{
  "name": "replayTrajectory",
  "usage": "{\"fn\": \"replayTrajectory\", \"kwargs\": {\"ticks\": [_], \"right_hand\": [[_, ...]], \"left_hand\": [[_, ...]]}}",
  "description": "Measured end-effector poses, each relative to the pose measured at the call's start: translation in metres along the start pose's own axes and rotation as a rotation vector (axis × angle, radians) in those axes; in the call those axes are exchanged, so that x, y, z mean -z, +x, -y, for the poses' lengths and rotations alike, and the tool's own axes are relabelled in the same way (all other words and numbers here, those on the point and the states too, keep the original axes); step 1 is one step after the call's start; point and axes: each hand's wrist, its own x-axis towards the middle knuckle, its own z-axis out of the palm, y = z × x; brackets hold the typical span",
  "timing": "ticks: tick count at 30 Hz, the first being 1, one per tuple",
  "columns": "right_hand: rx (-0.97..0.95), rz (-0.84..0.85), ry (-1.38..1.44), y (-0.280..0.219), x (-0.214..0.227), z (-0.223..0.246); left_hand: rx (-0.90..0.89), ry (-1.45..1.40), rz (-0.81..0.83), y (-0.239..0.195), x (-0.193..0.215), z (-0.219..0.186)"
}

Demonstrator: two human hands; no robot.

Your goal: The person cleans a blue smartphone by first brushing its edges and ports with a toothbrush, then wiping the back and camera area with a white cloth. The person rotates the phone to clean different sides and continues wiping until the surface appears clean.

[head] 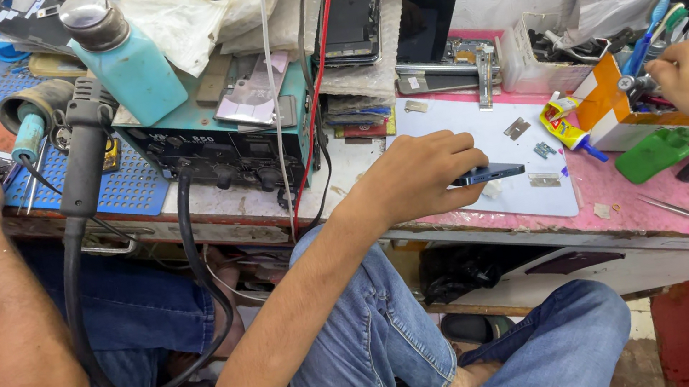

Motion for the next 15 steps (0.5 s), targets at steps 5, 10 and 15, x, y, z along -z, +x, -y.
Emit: {"fn": "replayTrajectory", "kwargs": {"ticks": [5,10,15], "right_hand": [[-0.072,-0.377,0.486,-0.044,0.064,0.066],[0.066,-0.318,0.528,-0.106,0.089,0.155],[0.136,-0.277,0.638,-0.124,0.059,0.236]], "left_hand": [[0.006,0.031,0.042,0.002,0.000,0.001],[0.006,-0.001,0.014,0.000,-0.004,0.002],[0.010,0.010,0.004,0.001,0.000,-0.001]]}}
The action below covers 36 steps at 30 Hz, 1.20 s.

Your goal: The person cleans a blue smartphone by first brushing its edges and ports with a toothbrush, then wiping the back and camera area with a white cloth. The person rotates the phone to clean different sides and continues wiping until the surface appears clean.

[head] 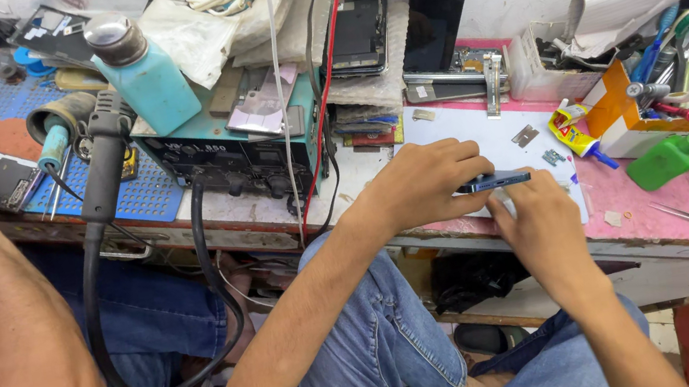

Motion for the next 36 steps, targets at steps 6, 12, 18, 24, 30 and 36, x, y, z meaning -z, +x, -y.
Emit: {"fn": "replayTrajectory", "kwargs": {"ticks": [6,12,18,24,30,36], "right_hand": [[-0.266,-0.206,0.239,-0.011,-0.007,0.005],[-0.242,-0.556,0.177,-0.027,0.003,0.029],[-0.117,-0.512,0.088,-0.013,0.001,0.043],[0.010,-0.503,-0.006,-0.014,0.001,0.047],[0.164,-0.529,-0.040,-0.011,-0.009,0.045],[0.121,-0.609,-0.184,-0.014,-0.010,0.020]], "left_hand": [[-0.043,0.049,0.004,-0.001,-0.003,0.003],[-0.084,0.045,-0.006,-0.002,-0.006,0.004],[-0.078,0.100,0.006,0.000,0.001,-0.001],[-0.057,0.075,0.006,-0.001,-0.001,0.001],[-0.047,0.035,0.016,-0.001,0.003,0.002],[-0.056,0.059,0.043,0.001,-0.002,-0.002]]}}
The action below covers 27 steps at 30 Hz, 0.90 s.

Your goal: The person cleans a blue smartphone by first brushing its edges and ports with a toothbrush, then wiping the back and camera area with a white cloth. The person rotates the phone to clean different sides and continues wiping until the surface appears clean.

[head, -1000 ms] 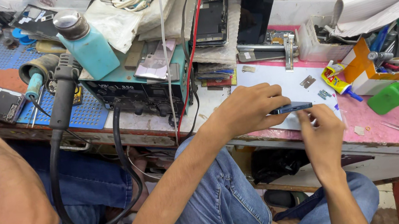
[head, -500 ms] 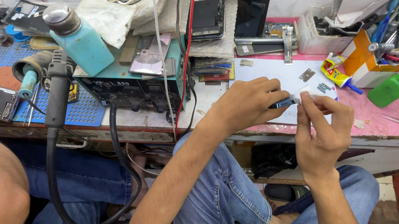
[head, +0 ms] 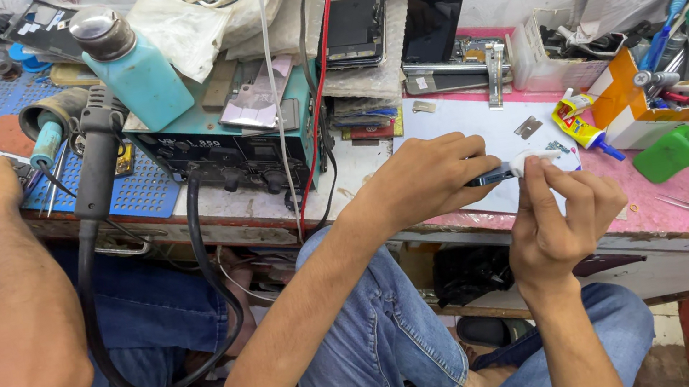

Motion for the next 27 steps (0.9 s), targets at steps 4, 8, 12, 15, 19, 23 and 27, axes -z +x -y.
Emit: {"fn": "replayTrajectory", "kwargs": {"ticks": [4,8,12,15,19,23,27], "right_hand": [[0.036,0.021,0.031,-0.011,-0.008,0.017],[0.087,0.019,0.032,-0.009,-0.011,0.023],[0.038,-0.042,-0.013,-0.003,-0.011,0.012],[-0.004,-0.025,-0.002,-0.006,-0.007,0.014],[-0.042,0.017,0.095,-0.001,0.002,0.026],[-0.559,0.085,0.511,0.005,0.022,0.031],[-0.938,0.088,0.945,0.008,0.031,0.011]], "left_hand": [[-0.005,0.003,0.011,-0.002,-0.003,0.003],[-0.004,-0.014,-0.004,-0.002,-0.003,0.004],[-0.003,0.030,0.018,0.000,-0.004,0.000],[-0.016,0.043,0.042,0.000,-0.005,0.000],[-0.033,0.023,-0.003,-0.001,0.000,0.001],[-0.010,0.033,0.010,0.000,0.003,0.003],[0.014,0.022,-0.017,-0.001,0.000,0.001]]}}
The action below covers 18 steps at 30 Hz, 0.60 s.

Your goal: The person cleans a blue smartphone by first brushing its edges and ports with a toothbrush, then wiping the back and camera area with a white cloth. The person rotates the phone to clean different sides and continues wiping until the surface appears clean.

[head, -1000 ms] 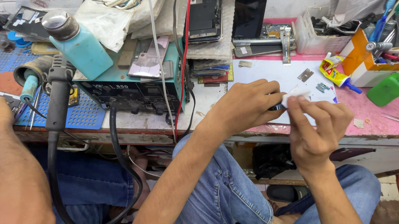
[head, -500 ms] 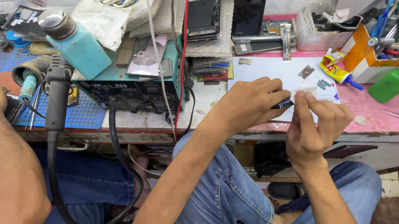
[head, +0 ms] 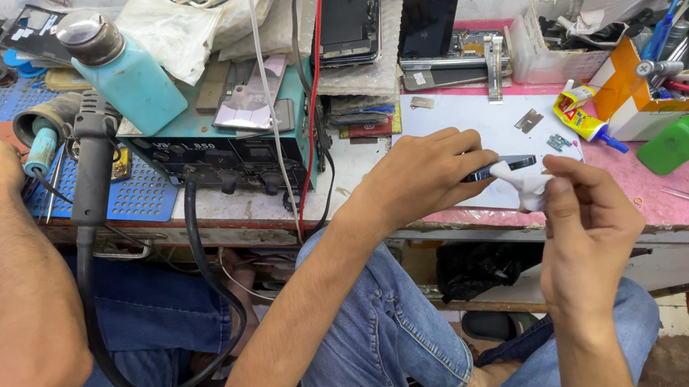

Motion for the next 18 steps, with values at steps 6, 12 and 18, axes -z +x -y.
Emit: {"fn": "replayTrajectory", "kwargs": {"ticks": [6,12,18], "right_hand": [[-0.191,0.117,0.355,0.022,0.018,0.016],[0.156,0.047,-0.325,0.020,-0.009,0.016],[0.464,0.006,-0.739,0.006,-0.023,0.008]], "left_hand": [[0.013,0.023,0.042,0.002,0.002,-0.001],[-0.019,-0.007,0.008,0.001,-0.001,0.001],[-0.002,-0.007,0.026,-0.002,-0.002,0.003]]}}
